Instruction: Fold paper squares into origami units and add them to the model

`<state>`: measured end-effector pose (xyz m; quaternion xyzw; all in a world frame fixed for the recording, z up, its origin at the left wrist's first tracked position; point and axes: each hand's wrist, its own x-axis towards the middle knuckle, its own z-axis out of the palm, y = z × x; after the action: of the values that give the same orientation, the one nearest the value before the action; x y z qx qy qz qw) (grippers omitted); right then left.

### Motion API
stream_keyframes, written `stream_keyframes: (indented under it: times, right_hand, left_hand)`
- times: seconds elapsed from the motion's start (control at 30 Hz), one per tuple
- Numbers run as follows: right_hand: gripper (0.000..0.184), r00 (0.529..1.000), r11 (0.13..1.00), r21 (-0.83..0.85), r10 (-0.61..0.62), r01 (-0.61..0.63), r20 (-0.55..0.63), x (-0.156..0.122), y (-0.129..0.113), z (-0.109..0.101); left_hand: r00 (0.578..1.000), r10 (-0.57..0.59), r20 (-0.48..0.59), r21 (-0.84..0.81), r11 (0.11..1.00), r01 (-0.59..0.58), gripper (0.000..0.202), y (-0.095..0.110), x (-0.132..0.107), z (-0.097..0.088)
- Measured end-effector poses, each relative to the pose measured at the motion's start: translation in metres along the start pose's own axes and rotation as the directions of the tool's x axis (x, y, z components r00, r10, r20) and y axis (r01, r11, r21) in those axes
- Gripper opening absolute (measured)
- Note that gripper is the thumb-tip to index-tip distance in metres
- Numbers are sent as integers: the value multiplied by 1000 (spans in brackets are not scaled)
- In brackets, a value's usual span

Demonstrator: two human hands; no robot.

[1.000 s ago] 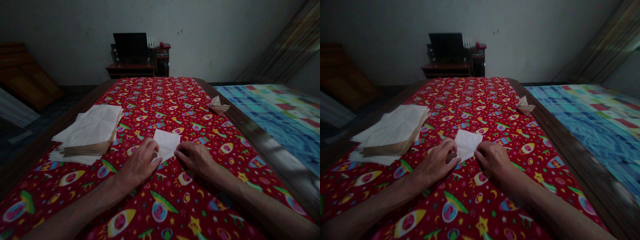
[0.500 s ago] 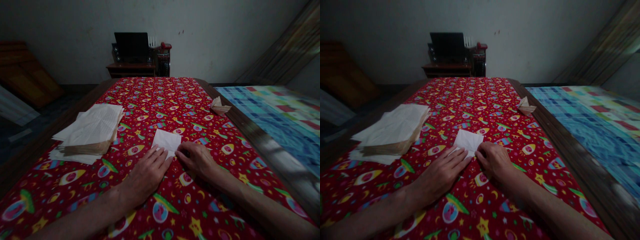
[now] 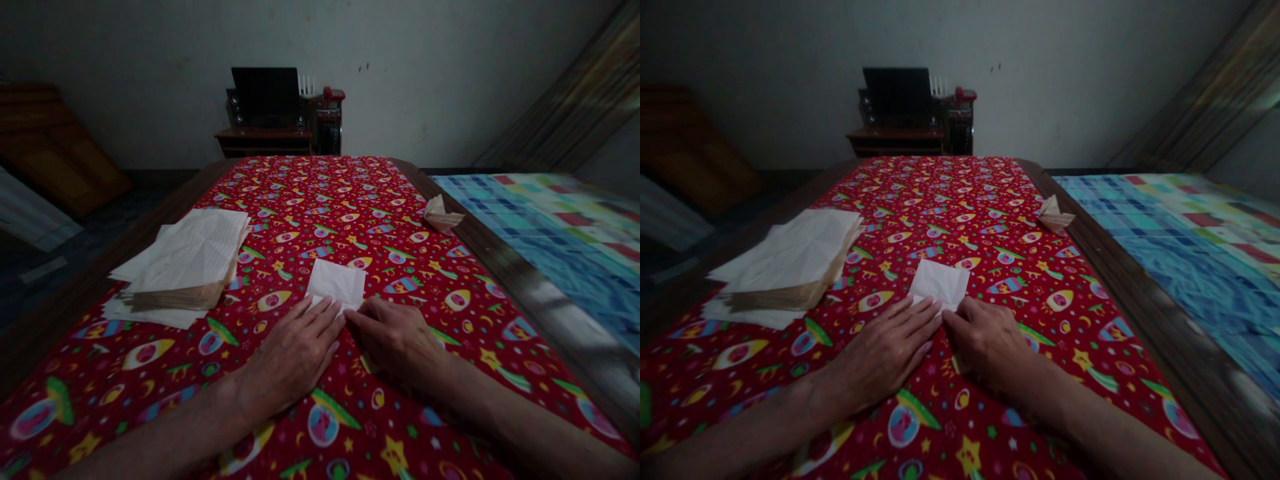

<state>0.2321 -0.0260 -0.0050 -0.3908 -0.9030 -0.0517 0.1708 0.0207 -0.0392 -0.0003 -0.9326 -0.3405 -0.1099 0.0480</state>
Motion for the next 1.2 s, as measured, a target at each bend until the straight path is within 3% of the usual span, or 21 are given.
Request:
stream_keyframes:
  times: [0.17, 0.4, 1.0, 1.2]
  right_hand:
    - [26, 992, 999, -53, 11, -4, 122, -2, -6, -6]
    - [26, 985, 997, -71, 20, -8, 173, 0, -3, -6]
    - [22, 992, 995, -88, 54, -44, 115, -1, 1, -6]
    - [22, 993, 997, -62, 59, -53, 99, -2, 3, -4]
  left_hand:
    - [998, -10, 59, -25, 1000, 12, 43, -2, -4, -3]
    - [994, 5, 109, -57, 998, 2, 48, -8, -9, -5]
    - [1000, -15, 6, -12, 1000, 16, 37, -13, -28, -10]
    - [999, -22, 24, -22, 1000, 22, 39, -15, -36, -11]
